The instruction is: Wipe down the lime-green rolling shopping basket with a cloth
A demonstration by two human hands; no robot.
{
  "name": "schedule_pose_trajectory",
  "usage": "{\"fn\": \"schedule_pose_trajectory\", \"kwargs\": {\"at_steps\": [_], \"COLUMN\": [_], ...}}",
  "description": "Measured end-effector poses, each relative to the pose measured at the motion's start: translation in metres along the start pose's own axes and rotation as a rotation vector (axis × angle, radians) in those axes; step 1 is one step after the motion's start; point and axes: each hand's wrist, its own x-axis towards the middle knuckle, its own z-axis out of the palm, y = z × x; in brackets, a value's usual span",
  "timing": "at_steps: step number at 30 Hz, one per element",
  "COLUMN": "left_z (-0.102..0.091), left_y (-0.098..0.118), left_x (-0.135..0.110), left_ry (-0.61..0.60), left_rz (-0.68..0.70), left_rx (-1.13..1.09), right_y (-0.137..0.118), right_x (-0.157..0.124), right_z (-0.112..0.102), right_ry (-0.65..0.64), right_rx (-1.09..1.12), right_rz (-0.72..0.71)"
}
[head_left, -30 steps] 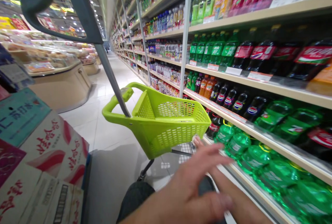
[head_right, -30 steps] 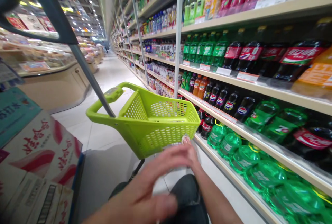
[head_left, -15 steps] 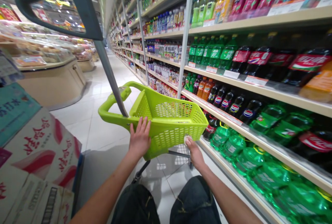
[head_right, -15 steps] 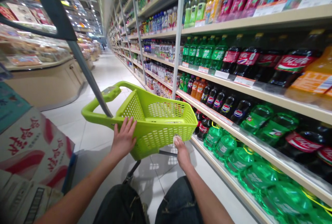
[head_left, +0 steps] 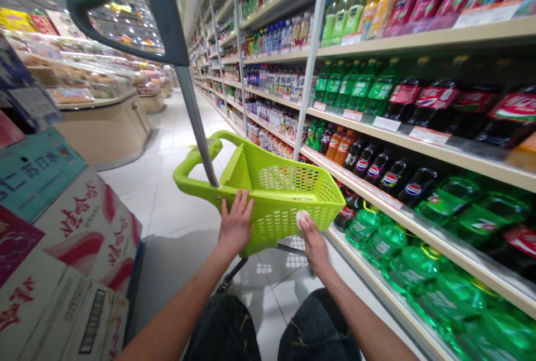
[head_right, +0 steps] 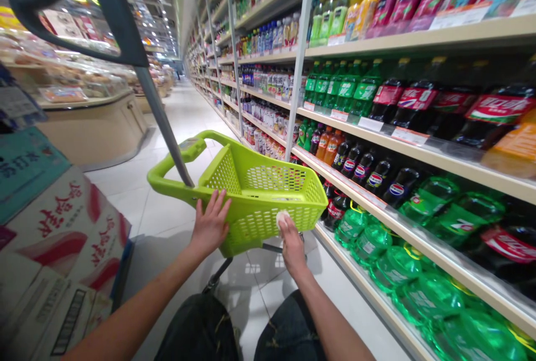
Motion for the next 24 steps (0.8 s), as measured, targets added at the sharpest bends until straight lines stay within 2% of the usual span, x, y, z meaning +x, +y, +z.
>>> {"fn": "schedule_pose_trajectory", "kwargs": {"at_steps": [2,4,9,11,15,17,19,22,24], "left_z": [0.001,0.001,0.006,0.011,0.025,0.029,0.032,0.034,0.035], "left_y": [0.0,0.002,0.001,-0.001,-0.004,-0.004,-0.004,-0.006,-0.009], "left_x": [0.0,0.0,-0.012,-0.021,-0.038,-0.045,-0.051,-0.06,-0.065], "left_ry": [0.008,0.019,0.028,0.021,0.012,0.0,-0.015,-0.019,-0.009], "left_rz": [-0.004,-0.009,0.014,0.022,0.003,-0.006,-0.011,-0.035,-0.049], "left_rx": [0.003,0.003,-0.007,-0.013,-0.026,-0.041,-0.06,-0.071,-0.068], "right_y": [-0.009,-0.012,-0.008,-0.015,-0.035,-0.038,-0.036,-0.033,-0.039], "right_x": [0.019,0.028,-0.005,-0.008,0.029,0.043,0.037,0.009,0.001], "right_z": [-0.005,-0.003,0.025,0.026,0.014,0.015,0.025,0.04,0.041], "right_ry": [0.084,0.093,-0.106,-0.099,0.056,0.075,0.014,-0.137,-0.141], "right_rx": [0.0,-0.009,-0.011,0.003,0.038,0.034,0.02,0.022,0.043], "right_rz": [-0.013,-0.027,-0.085,-0.086,-0.083,-0.1,-0.134,-0.192,-0.195]}}
